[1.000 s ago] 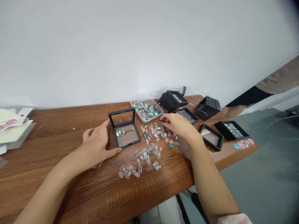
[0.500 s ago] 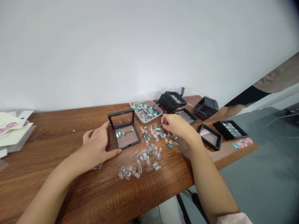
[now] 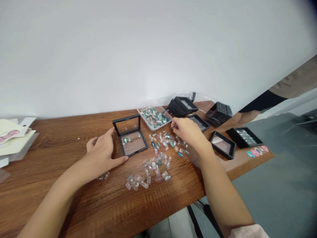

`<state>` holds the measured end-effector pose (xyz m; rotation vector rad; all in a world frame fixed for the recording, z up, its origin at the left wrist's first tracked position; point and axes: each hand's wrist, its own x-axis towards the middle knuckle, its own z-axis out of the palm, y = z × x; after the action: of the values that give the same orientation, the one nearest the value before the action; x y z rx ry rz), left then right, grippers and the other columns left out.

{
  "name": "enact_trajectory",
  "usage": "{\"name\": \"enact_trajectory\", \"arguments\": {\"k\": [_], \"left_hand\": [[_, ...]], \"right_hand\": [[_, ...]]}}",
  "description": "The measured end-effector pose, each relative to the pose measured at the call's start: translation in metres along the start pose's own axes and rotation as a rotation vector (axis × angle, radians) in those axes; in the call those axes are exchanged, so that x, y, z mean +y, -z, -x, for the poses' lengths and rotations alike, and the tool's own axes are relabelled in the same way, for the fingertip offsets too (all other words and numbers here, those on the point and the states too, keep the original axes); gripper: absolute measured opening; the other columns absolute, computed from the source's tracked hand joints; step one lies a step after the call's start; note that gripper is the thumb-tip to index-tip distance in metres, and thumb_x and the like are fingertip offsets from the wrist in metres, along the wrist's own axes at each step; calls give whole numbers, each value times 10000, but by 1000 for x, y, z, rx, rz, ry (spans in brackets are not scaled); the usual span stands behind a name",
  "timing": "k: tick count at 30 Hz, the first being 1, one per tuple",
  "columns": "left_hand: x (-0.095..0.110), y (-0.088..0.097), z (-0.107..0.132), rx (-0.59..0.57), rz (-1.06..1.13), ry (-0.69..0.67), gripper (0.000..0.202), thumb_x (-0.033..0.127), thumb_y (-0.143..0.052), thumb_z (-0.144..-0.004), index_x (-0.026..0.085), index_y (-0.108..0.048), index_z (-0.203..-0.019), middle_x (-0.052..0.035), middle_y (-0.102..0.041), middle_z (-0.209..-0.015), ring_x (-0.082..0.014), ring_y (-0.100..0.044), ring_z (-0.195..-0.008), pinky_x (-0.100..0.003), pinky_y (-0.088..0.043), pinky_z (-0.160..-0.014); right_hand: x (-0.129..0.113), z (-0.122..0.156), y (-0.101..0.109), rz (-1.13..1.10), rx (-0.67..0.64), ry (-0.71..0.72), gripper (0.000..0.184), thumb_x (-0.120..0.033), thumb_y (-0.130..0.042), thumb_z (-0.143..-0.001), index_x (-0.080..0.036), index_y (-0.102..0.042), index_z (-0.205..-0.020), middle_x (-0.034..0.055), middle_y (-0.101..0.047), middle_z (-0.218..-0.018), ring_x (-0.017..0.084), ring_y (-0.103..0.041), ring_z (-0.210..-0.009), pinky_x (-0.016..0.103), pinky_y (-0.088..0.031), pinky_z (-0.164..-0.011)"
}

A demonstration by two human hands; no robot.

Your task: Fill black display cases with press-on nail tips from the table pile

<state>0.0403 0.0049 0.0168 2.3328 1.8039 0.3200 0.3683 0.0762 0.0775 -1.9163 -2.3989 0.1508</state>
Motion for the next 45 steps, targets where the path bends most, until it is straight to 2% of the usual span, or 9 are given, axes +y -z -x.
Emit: {"name": "enact_trajectory", "arguments": {"k": [5, 13, 17, 20, 24, 29, 34, 39, 45], "left_hand": [[-1, 1, 0, 1, 8, -1, 937, 651, -576, -819, 195, -133, -1507, -195, -428, -1464, -387, -440, -1324, -586, -216, -1090], [-1, 1, 0, 3, 20, 13, 991, 659, -585, -802, 161, -101, -1509, -220, -417, -1468, -404, -418, -1343, -580, -214, -1094], [-1, 0, 1, 10, 23, 4, 1014, 666, -581, -804, 154, -74, -1519, -223, -423, -1461, -405, -414, -1351, -574, -201, -1109], [-2, 0, 1, 7, 24, 1, 1017, 674, -579, -802, 153, -86, -1522, -218, -445, -1443, -408, -430, -1336, -571, -205, -1112], [-3, -1, 1, 16, 13, -10, 1026, 678, -570, -812, 159, -57, -1534, -217, -469, -1419, -401, -451, -1313, -575, -218, -1102], [-2, 0, 1, 4, 9, -12, 1031, 696, -543, -823, 149, -42, -1538, -223, -470, -1416, -399, -453, -1306, -575, -203, -1107], [-1, 2, 2, 6, -2, -25, 1015, 680, -544, -832, 171, -14, -1533, -221, -450, -1441, -386, -435, -1333, -568, -203, -1103], [0, 2, 2, 9, 2, -25, 1031, 645, -580, -822, 167, -5, -1532, -230, -444, -1449, -384, -432, -1341, -563, -208, -1091], [1, 3, 2, -17, 1, -13, 985, 622, -574, -830, 148, -52, -1518, -225, -400, -1497, -385, -394, -1374, -550, -181, -1104]], "right_hand": [[0, 1, 1, 29, -26, -3, 156, -141, -554, -847, -219, -659, -932, 63, -709, -983, 185, -618, -810, 269, -321, -611], [15, 2, -1, -139, -135, 95, 217, -144, -618, -789, -209, -658, -993, 22, -705, -885, 159, -614, -769, 253, -379, -664], [10, 8, 5, -258, -218, 244, 127, -192, -621, -832, -210, -670, -948, -7, -675, -784, 140, -602, -696, 244, -384, -652], [-2, 13, 7, -320, -272, 363, 157, -197, -635, -844, -231, -695, -985, -21, -664, -776, 130, -601, -681, 237, -386, -657], [-16, 14, 1, -301, -248, 436, 213, -168, -657, -836, -231, -707, -1033, -13, -665, -789, 138, -603, -716, 243, -382, -689], [-23, 11, -7, -259, -243, 456, 146, -148, -654, -840, -210, -718, -956, 4, -688, -806, 145, -609, -741, 248, -386, -706], [-23, 10, -7, -236, -224, 454, 98, -174, -660, -847, -208, -722, -915, 5, -703, -804, 149, -621, -757, 252, -394, -713], [-18, 11, -6, -261, -249, 471, 150, -161, -669, -831, -220, -726, -956, 3, -719, -844, 143, -631, -760, 246, -404, -709], [-17, 9, -8, -258, -227, 474, 92, -161, -679, -827, -208, -727, -890, 13, -737, -862, 156, -658, -798, 249, -426, -740]]}}
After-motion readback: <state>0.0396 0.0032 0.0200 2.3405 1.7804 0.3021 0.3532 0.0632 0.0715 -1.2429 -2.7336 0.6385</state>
